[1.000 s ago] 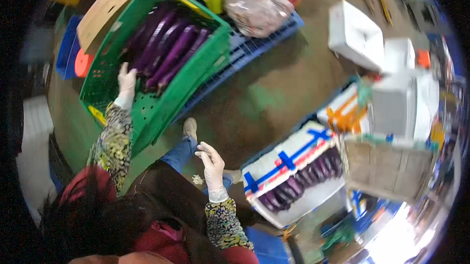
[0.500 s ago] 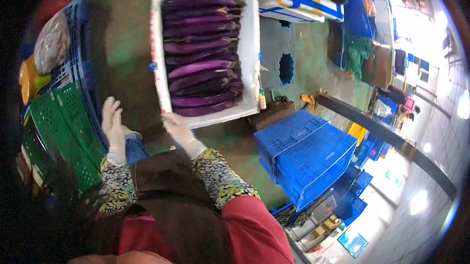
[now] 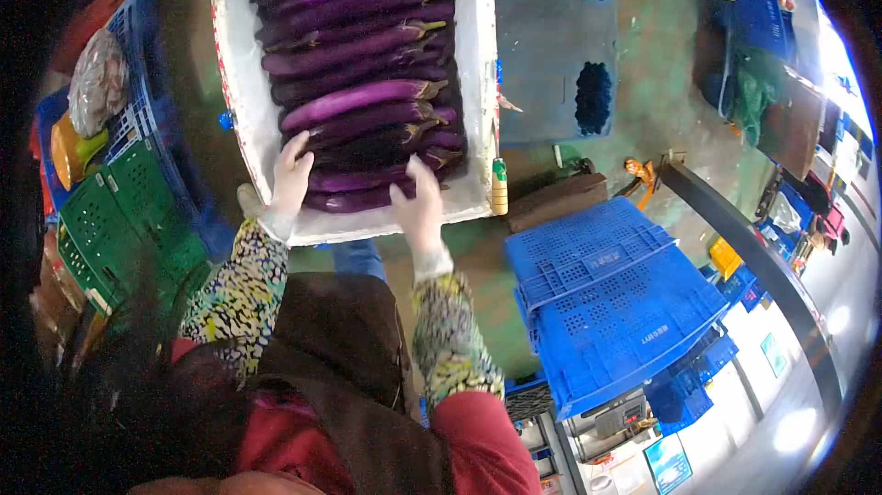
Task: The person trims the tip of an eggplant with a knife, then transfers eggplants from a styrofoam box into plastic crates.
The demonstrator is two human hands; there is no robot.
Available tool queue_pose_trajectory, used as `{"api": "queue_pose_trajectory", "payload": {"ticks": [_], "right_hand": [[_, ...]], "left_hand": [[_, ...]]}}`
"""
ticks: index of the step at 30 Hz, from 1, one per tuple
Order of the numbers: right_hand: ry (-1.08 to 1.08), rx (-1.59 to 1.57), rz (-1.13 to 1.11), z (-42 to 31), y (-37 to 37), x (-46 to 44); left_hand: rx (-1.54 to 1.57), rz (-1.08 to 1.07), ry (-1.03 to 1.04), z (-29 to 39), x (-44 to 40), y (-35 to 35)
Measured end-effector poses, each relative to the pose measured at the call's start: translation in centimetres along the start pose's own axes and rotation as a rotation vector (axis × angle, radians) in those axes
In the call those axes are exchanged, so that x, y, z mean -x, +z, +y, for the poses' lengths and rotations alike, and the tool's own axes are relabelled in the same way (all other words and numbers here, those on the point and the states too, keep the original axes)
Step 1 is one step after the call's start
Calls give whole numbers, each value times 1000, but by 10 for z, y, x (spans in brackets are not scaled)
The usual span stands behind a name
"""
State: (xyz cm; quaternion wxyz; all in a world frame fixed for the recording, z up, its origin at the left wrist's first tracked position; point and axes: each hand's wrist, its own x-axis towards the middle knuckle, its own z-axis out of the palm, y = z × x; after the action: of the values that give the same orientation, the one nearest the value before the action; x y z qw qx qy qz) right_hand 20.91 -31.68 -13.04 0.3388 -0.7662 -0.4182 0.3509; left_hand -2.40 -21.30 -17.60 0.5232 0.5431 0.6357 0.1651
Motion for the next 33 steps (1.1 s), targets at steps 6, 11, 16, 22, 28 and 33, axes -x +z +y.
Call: {"api": "queue_pose_trajectory", "payload": {"ticks": [6, 11, 16, 22, 28, 33], "right_hand": [[-154, 685, -452, 3, 30, -184], [-96, 1100, -768, -35, 38, -206], [45, 688, -997, -44, 16, -192], [18, 442, -594, -95, 3, -68], [893, -647, -468, -115, -31, -6], [890, -1017, -474, -126, -43, 49]], "left_hand": [[1216, -165, -595, 5, 33, 4], [1471, 104, -687, 30, 10, 47], [1608, 217, -869, 36, 5, 48], [1596, 188, -905, 12, 15, 63], [1556, 130, -687, 34, 49, 17], [1584, -110, -618, 48, 76, -34]]}}
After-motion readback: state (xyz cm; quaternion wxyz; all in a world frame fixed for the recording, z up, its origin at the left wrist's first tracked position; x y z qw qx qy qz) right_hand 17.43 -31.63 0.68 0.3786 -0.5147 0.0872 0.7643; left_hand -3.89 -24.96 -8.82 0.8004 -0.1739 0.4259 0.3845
